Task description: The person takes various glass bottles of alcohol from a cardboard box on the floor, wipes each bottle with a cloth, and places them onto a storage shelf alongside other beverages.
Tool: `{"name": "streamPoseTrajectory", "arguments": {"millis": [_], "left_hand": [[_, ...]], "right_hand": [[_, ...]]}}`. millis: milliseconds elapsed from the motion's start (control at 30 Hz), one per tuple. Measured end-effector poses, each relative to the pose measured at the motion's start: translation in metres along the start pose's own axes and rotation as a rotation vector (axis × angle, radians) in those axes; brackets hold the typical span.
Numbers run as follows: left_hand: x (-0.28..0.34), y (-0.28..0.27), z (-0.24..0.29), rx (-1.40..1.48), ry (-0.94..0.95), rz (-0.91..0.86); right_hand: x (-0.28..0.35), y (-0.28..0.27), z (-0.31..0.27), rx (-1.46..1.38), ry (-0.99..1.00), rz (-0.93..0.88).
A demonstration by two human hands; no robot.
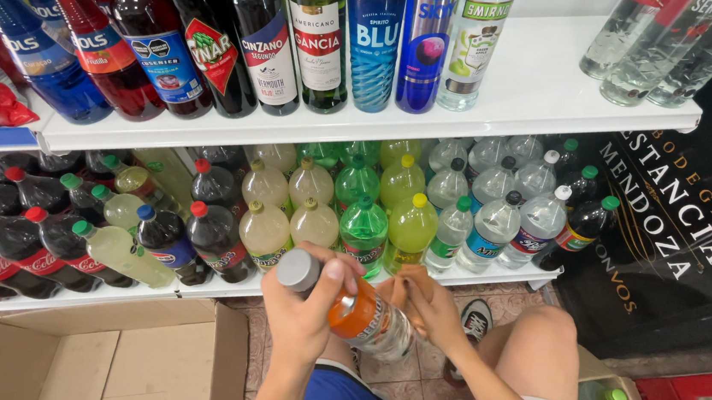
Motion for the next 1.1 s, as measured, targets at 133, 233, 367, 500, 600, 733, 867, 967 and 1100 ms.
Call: {"name": "streamPoseTrajectory", "arguments": {"millis": [133,233,367,500,600,733,867,967,1100], "left_hand": [[0.002,-0.017,0.006,0.05,0.024,0.009],[0.007,-0.027,0.008,0.085,0.003,0.016],[0.015,-0.035,0.014,0.043,-0.019,0.037],[0.017,-0.042,0.014,0.028,-0.016,0.036],[0.017,-0.049,0.014,0.018,-0.014,0.034],[0.012,-0.051,0.016,0.038,-0.025,0.019],[0.005,-0.041,0.018,0.041,0.015,-0.057],[-0.002,-0.025,0.03,0.054,0.014,-0.13],[-0.013,-0.003,0.028,0.053,0.062,-0.243]], "right_hand": [[-0.044,-0.007,-0.001,-0.104,0.061,0.307],[-0.091,-0.01,-0.015,0.044,-0.065,0.385],[-0.15,-0.002,-0.046,0.297,-0.338,0.4],[-0.181,0.009,-0.06,0.512,-0.406,0.323],[-0.191,0.021,-0.043,0.796,-0.19,0.076],[-0.167,0.027,-0.028,0.621,-0.223,0.026],[-0.114,0.03,-0.016,0.204,-0.241,-0.142],[-0.066,0.027,-0.005,-0.065,-0.047,-0.184],[-0.014,0.025,0.017,-0.386,0.444,-0.31]]}}
Point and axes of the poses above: each hand's wrist, its own x-axis away from the middle knuckle, its own y-axis out of the palm, z = x × y, the point moved 2 cm from there along -x, towards the middle knuckle, and after that the axes turned 5 degrees about -x, right-handed, at the moved point
